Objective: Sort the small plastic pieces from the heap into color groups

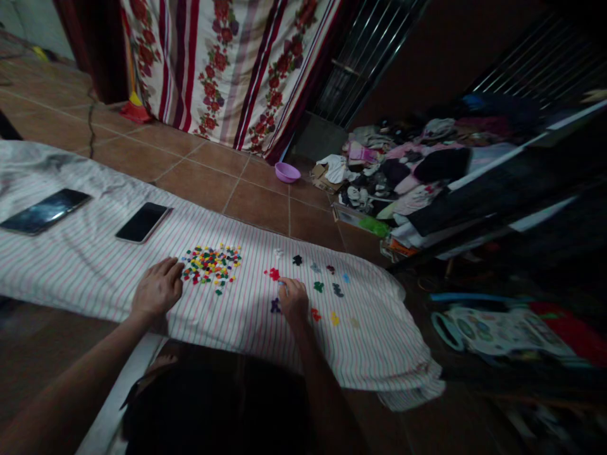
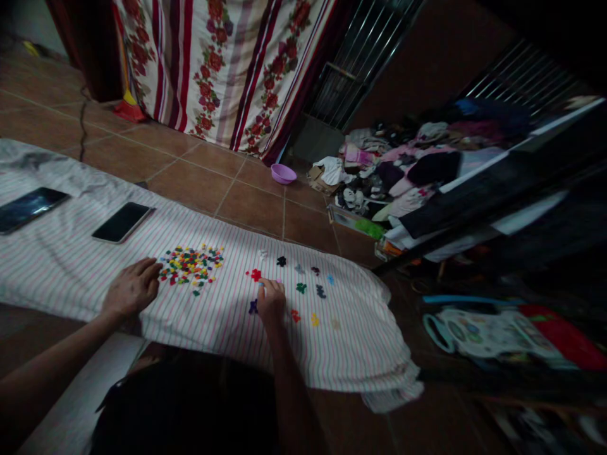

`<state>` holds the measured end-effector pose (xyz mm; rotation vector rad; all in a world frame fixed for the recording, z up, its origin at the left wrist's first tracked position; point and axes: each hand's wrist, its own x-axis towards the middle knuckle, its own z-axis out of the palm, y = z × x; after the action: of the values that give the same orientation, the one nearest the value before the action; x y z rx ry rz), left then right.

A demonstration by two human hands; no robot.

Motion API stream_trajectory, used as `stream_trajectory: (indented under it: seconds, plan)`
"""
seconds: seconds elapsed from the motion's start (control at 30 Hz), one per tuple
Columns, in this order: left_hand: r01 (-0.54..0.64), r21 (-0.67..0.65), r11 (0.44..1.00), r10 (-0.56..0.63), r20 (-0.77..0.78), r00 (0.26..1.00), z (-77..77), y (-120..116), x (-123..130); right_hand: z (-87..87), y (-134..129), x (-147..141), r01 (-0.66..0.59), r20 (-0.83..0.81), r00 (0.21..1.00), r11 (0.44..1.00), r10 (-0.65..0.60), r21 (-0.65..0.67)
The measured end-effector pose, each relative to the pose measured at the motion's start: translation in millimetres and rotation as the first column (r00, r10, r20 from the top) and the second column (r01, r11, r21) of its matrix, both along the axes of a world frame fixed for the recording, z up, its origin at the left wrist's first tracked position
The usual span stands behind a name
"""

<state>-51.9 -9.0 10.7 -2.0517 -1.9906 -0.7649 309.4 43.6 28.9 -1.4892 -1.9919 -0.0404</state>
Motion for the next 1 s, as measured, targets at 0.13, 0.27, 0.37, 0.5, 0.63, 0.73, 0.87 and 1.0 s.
stream_trajectory:
  seconds: [0.13, 0.27, 0.37, 0.5, 0.63, 0.73, 0.87, 1.0]
  plan:
    - [0.004, -0.013, 1.000, -0.005, -0.009, 1.000, -0.2, 0, -1, -3.0, 0, 21, 0.079, -0.006, 0.997, 0.997, -0.079, -0.016]
    - [0.012, -0.014, 1.000, -0.012, -0.011, 1.000, 1.6, -1, 0, -5.5, 2, 46, 0.129, -0.013, 0.991, 0.991, -0.130, -0.028]
    - [0.004, -0.020, 1.000, -0.005, -0.011, 1.000, 3.6, -2, 1, -4.5, 3, 64, 0.195, -0.004, 0.981, 0.979, -0.196, -0.058]
    - [-0.014, -0.034, 0.999, 0.013, -0.028, 1.000, 4.5, -2, 1, -1.8, 3, 86, 0.289, -0.007, 0.956, 0.951, -0.292, -0.105]
    - [-0.011, -0.038, 0.999, 0.010, -0.024, 1.000, 3.1, -1, 1, 1.5, 4, 104, 0.344, -0.037, 0.935, 0.928, -0.353, -0.140]
    - [-0.003, -0.025, 1.000, 0.002, -0.031, 1.000, 1.5, -1, 0, 4.5, 6, 115, 0.368, -0.039, 0.925, 0.917, -0.378, -0.156]
    - [0.002, -0.014, 1.000, -0.002, -0.013, 1.000, 0.7, -1, 0, 7.6, 9, 128, 0.410, -0.020, 0.907, 0.895, -0.420, -0.179]
    - [0.003, -0.025, 1.000, -0.003, 0.006, 1.000, 2.1, -1, 0, 7.8, 14, 144, 0.500, -0.011, 0.858, 0.841, -0.513, -0.209]
